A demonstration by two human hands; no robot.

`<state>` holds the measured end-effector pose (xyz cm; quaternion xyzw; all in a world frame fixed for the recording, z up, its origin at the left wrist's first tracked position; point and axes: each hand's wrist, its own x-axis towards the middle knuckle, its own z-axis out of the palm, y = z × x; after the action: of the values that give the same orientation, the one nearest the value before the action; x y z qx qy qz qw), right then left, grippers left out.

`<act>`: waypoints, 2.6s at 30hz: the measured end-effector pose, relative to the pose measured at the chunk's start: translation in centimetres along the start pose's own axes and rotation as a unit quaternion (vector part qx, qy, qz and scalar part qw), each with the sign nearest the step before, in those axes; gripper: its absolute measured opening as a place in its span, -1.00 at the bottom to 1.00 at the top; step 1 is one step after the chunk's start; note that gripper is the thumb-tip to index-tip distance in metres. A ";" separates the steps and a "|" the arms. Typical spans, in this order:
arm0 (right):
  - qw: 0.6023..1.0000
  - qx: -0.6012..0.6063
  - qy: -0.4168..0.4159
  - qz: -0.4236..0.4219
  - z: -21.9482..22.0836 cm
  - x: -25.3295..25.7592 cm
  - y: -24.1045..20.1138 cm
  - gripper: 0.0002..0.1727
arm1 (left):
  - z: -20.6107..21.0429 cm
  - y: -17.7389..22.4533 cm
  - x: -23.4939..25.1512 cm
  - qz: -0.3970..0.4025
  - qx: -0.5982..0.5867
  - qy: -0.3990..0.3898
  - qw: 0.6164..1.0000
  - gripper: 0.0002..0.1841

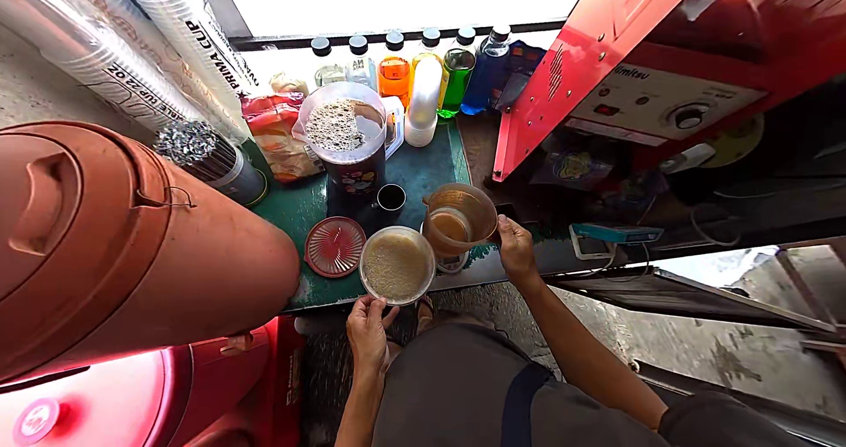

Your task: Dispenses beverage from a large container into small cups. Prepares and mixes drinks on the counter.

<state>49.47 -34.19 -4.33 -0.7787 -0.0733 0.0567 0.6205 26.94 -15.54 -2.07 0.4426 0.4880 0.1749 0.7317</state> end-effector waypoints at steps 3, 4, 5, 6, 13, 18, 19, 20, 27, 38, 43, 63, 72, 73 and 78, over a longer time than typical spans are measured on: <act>1.000 -0.015 0.002 -0.009 0.2 -0.1 0.0 -0.53 | -1.5 0.7 0.2 -0.002 -0.010 0.004 1.000 -0.89; 1.000 -0.015 0.005 -0.010 0.3 0.2 0.0 -0.53 | -2.0 0.9 0.1 -0.003 -0.008 0.000 1.000 -0.88; 1.000 -0.011 0.010 -0.011 0.3 0.5 0.1 -0.52 | -2.6 1.1 0.1 -0.004 -0.004 -0.006 1.000 -0.87; 1.000 -0.006 0.016 -0.012 0.4 1.0 0.1 -0.51 | -3.1 1.2 0.0 -0.004 -0.001 -0.009 1.000 -0.86; 1.000 -0.020 0.018 -0.013 0.1 3.7 -1.8 -0.47 | -5.2 1.5 -0.7 0.004 0.002 -0.006 1.000 -0.85; 0.998 -0.056 0.019 -0.016 0.0 2.0 -0.5 -0.46 | -5.6 1.1 -1.1 0.009 0.000 0.004 1.000 -0.87; 0.998 -0.067 0.017 -0.015 0.0 1.7 0.0 -0.46 | -5.6 1.2 -1.1 0.010 0.003 0.003 1.000 -0.86; 0.997 -0.077 0.015 -0.012 -0.1 1.6 0.3 -0.45 | -5.5 1.3 -1.1 0.009 0.005 0.002 1.000 -0.86; 0.981 -0.159 0.088 -0.069 -1.6 0.0 0.1 -0.45 | -6.2 2.4 -2.1 0.001 0.017 -0.020 1.000 -0.85; 0.924 0.059 -0.264 -0.270 2.4 -12.8 -4.3 0.72 | -4.6 10.1 -4.9 0.009 0.195 -0.269 0.943 -0.93; 0.956 0.031 -0.200 -0.212 -3.6 -13.5 -6.3 0.79 | 0.0 11.2 -6.7 0.086 0.298 -0.364 0.878 -0.97; 0.968 -0.181 0.000 -0.177 -16.0 -8.9 -9.6 0.41 | 9.0 4.0 -6.4 0.195 0.247 -0.597 0.738 -0.46; 0.883 -0.386 -0.115 -0.243 -14.2 -0.3 -14.6 0.31 | -0.8 2.2 -1.2 0.210 0.381 -0.412 0.801 -0.57; 0.878 -0.391 -0.121 -0.249 -13.9 0.3 -14.8 0.30 | -2.0 2.0 -0.8 0.204 0.384 -0.384 0.814 -0.56; 0.846 -0.431 -0.162 -0.270 -12.4 2.3 -15.9 0.24 | -6.9 0.4 0.1 0.190 0.431 -0.269 0.840 -0.56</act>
<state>53.26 -42.17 13.97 -0.8968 -0.3972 -0.0251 0.1930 21.06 -11.89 -2.69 0.8270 0.2050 -0.0438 0.5216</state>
